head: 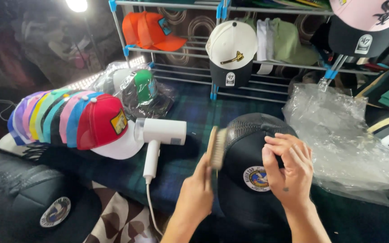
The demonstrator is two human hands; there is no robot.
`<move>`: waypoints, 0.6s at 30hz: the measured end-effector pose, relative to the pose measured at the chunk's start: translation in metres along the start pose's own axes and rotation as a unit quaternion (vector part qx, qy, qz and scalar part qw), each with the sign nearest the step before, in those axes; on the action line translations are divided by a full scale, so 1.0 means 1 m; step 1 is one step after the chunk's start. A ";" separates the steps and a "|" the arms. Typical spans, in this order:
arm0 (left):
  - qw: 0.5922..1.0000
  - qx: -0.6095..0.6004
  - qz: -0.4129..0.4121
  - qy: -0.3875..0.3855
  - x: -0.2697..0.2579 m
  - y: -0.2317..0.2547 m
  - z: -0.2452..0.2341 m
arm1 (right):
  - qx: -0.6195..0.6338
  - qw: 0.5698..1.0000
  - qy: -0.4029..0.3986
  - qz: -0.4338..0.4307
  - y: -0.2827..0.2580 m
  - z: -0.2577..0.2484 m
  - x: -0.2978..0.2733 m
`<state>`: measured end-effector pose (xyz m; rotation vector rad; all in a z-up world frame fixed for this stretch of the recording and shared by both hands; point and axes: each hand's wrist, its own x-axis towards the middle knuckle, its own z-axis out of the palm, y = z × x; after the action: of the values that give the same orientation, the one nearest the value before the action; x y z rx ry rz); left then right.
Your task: Cleaning a black mesh cap using a brush and a hair dryer to remove lint or dust.
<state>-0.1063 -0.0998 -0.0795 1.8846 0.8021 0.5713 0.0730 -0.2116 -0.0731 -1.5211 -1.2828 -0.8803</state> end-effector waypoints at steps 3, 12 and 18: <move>0.972 0.091 -0.193 -0.095 0.007 -0.036 0.001 | -0.011 1.000 0.002 0.002 0.002 0.000 -0.001; 0.997 0.065 0.039 -0.004 0.019 -0.019 0.001 | -0.002 1.000 0.005 0.005 0.004 0.002 -0.002; 0.975 0.221 0.003 -0.004 0.035 0.006 -0.027 | -0.021 1.000 0.000 -0.017 0.003 0.002 0.003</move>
<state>-0.0996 -0.0603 -0.0616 2.2911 0.9786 0.4084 0.0761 -0.2091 -0.0718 -1.5351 -1.3015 -0.9345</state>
